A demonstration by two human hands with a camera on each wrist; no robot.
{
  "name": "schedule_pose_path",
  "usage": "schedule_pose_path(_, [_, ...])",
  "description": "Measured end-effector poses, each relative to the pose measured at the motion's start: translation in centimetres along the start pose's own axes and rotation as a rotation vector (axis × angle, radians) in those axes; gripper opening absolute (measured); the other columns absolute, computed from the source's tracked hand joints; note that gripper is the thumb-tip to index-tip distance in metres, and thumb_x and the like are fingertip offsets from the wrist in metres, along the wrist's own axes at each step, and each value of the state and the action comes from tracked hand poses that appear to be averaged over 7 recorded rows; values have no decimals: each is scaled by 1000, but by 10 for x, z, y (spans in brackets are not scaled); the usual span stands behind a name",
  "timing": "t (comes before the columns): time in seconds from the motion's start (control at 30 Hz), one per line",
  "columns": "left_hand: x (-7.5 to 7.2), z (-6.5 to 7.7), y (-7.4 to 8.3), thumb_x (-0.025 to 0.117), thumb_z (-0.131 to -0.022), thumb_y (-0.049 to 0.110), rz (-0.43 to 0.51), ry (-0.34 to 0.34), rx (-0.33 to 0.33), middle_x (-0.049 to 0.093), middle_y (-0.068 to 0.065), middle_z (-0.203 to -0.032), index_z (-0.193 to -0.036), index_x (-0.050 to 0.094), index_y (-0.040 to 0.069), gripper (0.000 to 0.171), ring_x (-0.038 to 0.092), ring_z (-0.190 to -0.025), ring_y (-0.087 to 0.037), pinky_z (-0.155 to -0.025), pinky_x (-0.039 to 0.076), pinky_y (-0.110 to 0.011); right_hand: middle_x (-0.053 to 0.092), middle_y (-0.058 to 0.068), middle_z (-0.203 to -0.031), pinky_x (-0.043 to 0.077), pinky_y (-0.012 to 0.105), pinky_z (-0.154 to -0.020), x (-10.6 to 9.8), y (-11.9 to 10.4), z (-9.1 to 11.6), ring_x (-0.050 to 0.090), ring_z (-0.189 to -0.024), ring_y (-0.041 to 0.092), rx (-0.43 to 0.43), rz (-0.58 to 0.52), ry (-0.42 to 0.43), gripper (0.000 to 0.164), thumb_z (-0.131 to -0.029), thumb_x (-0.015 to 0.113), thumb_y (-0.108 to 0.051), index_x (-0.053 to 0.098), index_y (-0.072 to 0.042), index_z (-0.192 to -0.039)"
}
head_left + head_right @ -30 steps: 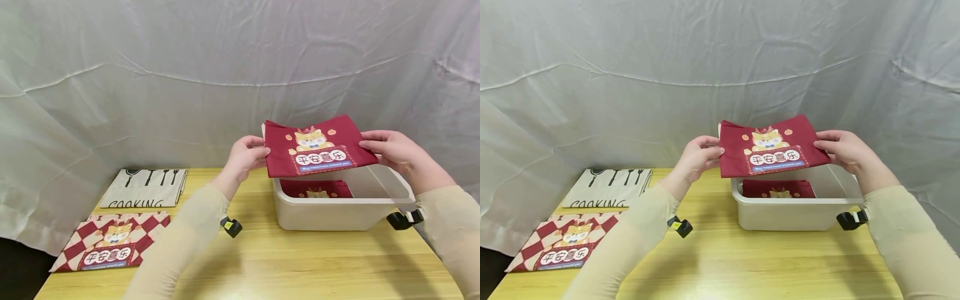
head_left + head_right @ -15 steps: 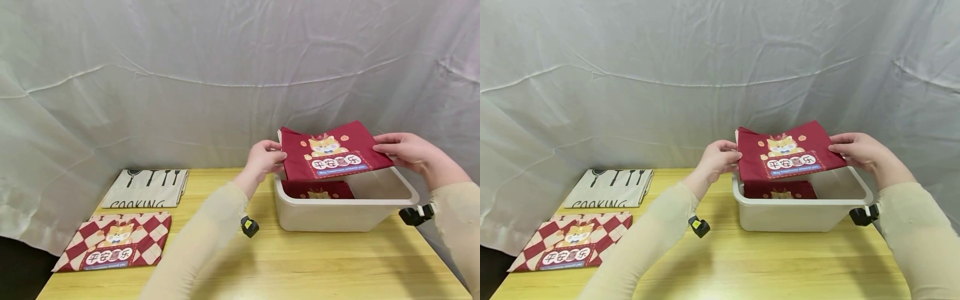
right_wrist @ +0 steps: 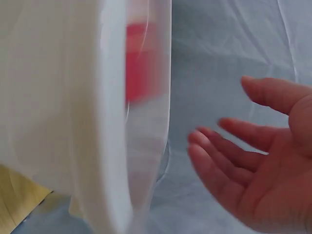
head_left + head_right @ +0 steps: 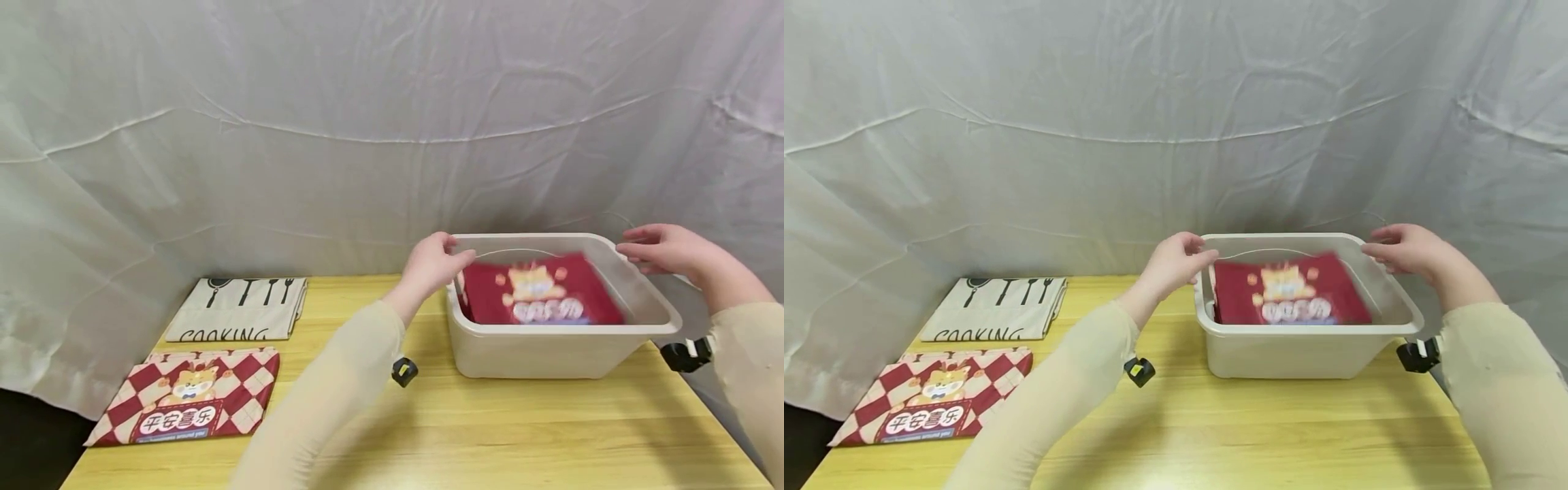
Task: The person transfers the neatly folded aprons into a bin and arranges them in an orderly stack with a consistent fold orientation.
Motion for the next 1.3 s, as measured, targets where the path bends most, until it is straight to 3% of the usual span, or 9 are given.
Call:
schedule_pose_path(0.07, [-7,5,9,66,-93,40,-200,23,97,61,-8,-130,-135,59,8,53,57,-118,-23,-99,46,-34,42,40,-137,46,12,-70,-6,-6,3,60,-98,12,-46,127,69,73,-102,53,-36,26,15,-146])
schedule_pose_path(0.13, [-11,11,16,64,-93,46,-298,30,175,56,-7,-138,-140,55,10,60,50,-128,-23,-106,40,-35,39,40,-140,43,15,-75,-11,-14,7,56,-112,28,-98,183,138,73,-101,54,-38,28,12,-148])
schedule_pose_path(0.2, [-13,17,21,64,-93,48,-360,36,228,55,-6,-141,-142,54,12,61,47,-131,-24,-107,39,-38,41,38,-139,43,29,-88,-12,-24,11,43,-123,47,-163,226,197,70,-100,57,-36,32,9,-148])
schedule_pose_path(0.3, [-16,25,26,64,-93,49,-444,65,285,55,-4,-140,-141,54,13,61,48,-129,-25,-105,40,-44,44,37,-136,36,57,-96,-10,-37,17,41,-124,52,-257,278,262,65,-97,63,-32,39,7,-145])
schedule_pose_path(0.37, [-18,29,29,63,-93,50,-501,91,315,56,-4,-139,-141,54,14,61,49,-127,-25,-102,41,-46,46,35,-136,32,66,-96,-7,-44,21,41,-123,52,-309,312,293,62,-95,66,-29,44,6,-142])
schedule_pose_path(0.57, [-23,39,29,63,-93,50,-596,130,374,58,-5,-136,-141,54,14,61,51,-124,-25,-99,40,-48,50,32,-134,33,66,-96,5,-61,29,45,-122,49,-409,376,351,58,-91,71,-24,51,5,-137])
schedule_pose_path(0.8, [-28,50,18,62,-92,52,-709,167,392,59,-4,-133,-142,53,14,63,51,-122,-25,-102,36,-50,58,29,-129,36,63,-98,20,-80,40,49,-120,47,-541,427,398,57,-85,77,-17,56,3,-134])
schedule_pose_path(1.07, [-34,64,2,65,-92,48,-772,200,456,58,-7,-134,-139,56,10,61,51,-124,-28,-104,34,-52,61,26,-126,37,62,-96,42,-96,50,51,-117,46,-590,440,426,58,-82,79,-14,57,2,-133])
schedule_pose_path(1.3, [-40,76,-18,68,-90,46,-797,232,494,59,-9,-132,-136,57,10,60,52,-122,-30,-104,34,-54,64,22,-121,39,61,-93,66,-111,60,55,-112,44,-710,493,483,63,-73,84,-12,60,-1,-130])
Point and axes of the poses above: each hand's wrist, its own z-axis away from the middle knuckle, its own x-axis out of the palm, y = z × x, the point moved 9 cm from there along -z, towards the middle knuckle
